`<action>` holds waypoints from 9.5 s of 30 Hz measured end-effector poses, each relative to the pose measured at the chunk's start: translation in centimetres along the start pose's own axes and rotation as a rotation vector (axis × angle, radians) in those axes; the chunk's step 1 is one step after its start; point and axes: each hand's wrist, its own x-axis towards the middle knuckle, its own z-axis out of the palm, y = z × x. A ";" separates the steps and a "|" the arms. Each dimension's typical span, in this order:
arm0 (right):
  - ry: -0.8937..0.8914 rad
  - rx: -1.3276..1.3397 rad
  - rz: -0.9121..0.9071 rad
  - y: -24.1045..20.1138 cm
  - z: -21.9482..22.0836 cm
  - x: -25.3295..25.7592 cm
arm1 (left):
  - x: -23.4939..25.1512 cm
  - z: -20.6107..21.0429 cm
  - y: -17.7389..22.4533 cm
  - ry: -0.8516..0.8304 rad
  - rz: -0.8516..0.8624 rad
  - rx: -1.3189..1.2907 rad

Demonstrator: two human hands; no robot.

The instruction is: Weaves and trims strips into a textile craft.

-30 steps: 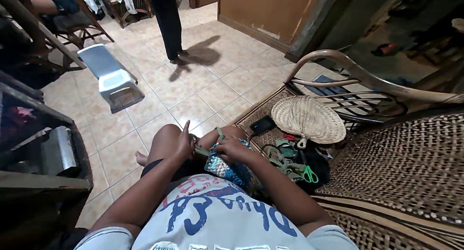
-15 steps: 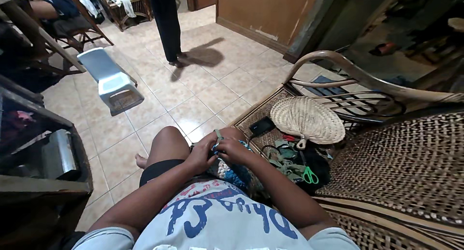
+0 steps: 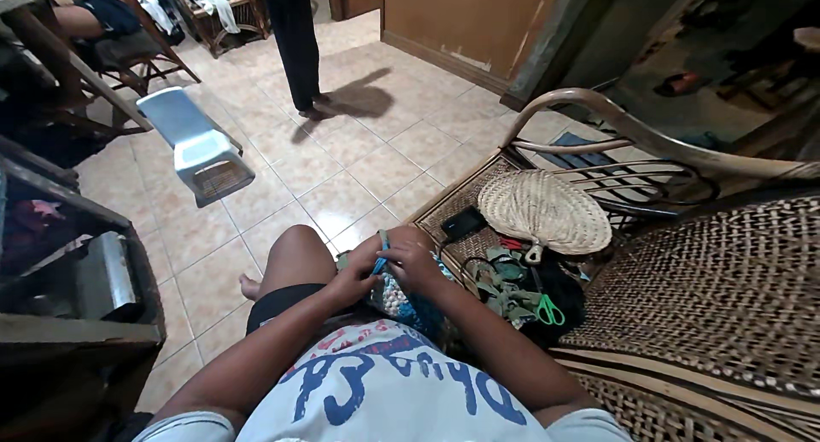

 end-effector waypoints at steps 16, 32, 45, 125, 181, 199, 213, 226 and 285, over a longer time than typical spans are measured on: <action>-0.271 0.492 0.225 0.3 -2.5 -1.2 | -0.6 0.9 0.1 0.016 -0.055 -0.387; -0.113 0.361 0.085 -0.2 0.0 -1.0 | -0.5 1.4 -0.3 0.088 -0.024 -0.316; -0.093 0.328 0.159 0.0 -0.5 -0.5 | -0.1 2.4 -0.7 0.172 -0.103 -0.486; 0.034 0.477 0.526 -4.3 -1.5 -2.8 | -1.0 2.1 1.4 0.107 0.066 0.228; 0.156 1.440 0.486 -5.7 -6.6 -5.1 | -0.3 1.1 -0.8 0.148 0.146 0.074; 0.889 0.100 -0.006 -6.2 -17.7 -14.1 | -0.6 0.2 -1.2 0.085 0.064 -0.025; -0.065 0.042 0.121 -0.9 -0.5 -2.9 | -2.0 -3.5 0.4 0.156 0.242 0.579; -0.015 0.192 0.200 -0.9 -0.4 -2.9 | -1.4 0.7 -0.3 0.171 -0.090 -0.203; 0.167 -0.082 -0.123 0.2 0.7 -3.5 | -0.5 2.1 -0.6 0.284 0.101 -0.235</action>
